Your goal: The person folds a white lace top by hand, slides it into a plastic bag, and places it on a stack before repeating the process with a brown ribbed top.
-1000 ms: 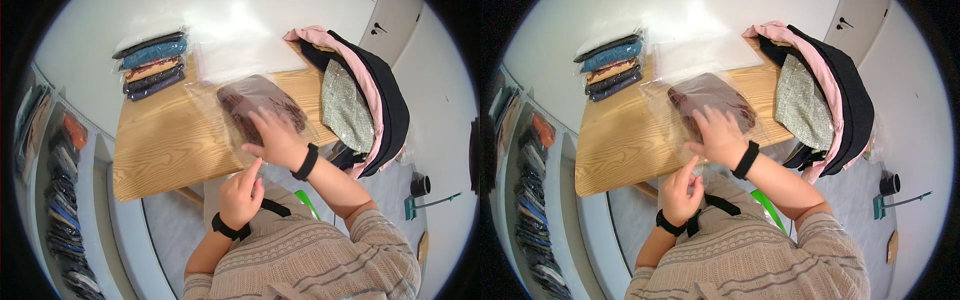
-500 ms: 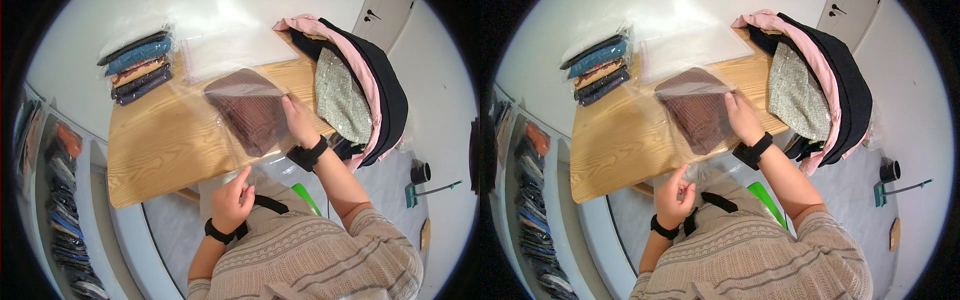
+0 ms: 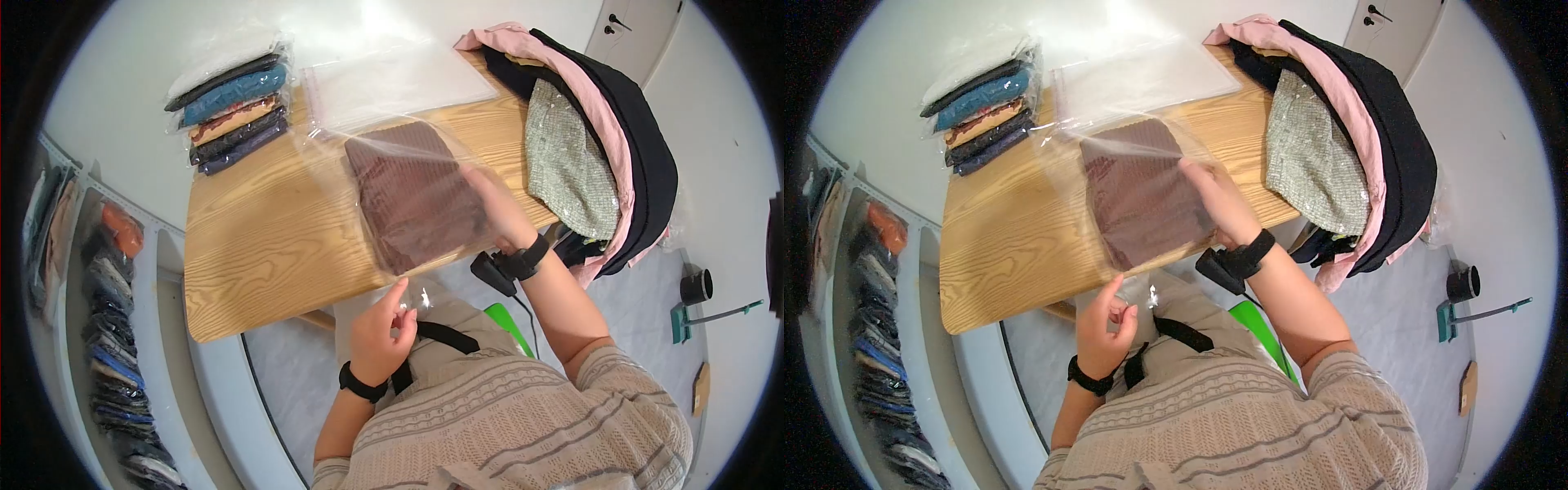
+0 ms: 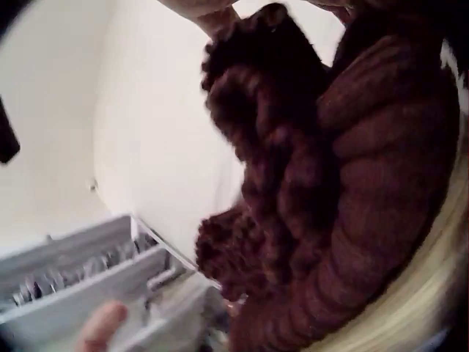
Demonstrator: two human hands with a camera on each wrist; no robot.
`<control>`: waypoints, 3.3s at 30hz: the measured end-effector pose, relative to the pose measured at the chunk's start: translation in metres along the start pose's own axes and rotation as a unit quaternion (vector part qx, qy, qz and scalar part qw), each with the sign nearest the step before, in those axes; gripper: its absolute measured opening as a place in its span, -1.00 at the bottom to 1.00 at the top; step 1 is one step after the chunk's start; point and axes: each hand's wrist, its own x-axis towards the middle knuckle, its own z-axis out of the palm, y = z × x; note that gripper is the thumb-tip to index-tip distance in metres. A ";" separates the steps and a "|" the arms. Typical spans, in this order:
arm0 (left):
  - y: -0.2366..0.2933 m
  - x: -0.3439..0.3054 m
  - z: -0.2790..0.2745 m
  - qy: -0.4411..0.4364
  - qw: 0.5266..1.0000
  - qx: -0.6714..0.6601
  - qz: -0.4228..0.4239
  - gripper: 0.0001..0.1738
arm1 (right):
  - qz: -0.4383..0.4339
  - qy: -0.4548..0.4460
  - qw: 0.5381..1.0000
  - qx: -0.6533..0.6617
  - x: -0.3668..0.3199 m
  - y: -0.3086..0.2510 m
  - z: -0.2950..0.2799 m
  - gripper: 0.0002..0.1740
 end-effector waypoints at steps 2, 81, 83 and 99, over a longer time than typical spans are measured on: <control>0.001 0.001 -0.002 0.006 1.000 0.007 0.000 -0.48 | 0.176 -0.091 0.941 0.275 -0.003 -0.003 -0.003 -0.35; -0.118 0.255 -0.026 -0.011 0.875 -0.373 -0.308 -0.83 | 0.190 -0.235 0.744 0.597 -0.013 0.020 -0.021 -0.32; -0.123 0.252 -0.028 0.024 0.868 -0.376 -0.324 -0.83 | 0.195 -0.258 0.720 0.615 -0.021 0.024 -0.018 -0.35; -0.017 0.107 -0.084 -0.271 0.849 -0.118 -0.438 -0.33 | 0.174 -0.188 0.708 0.658 -0.019 0.023 0.016 -0.32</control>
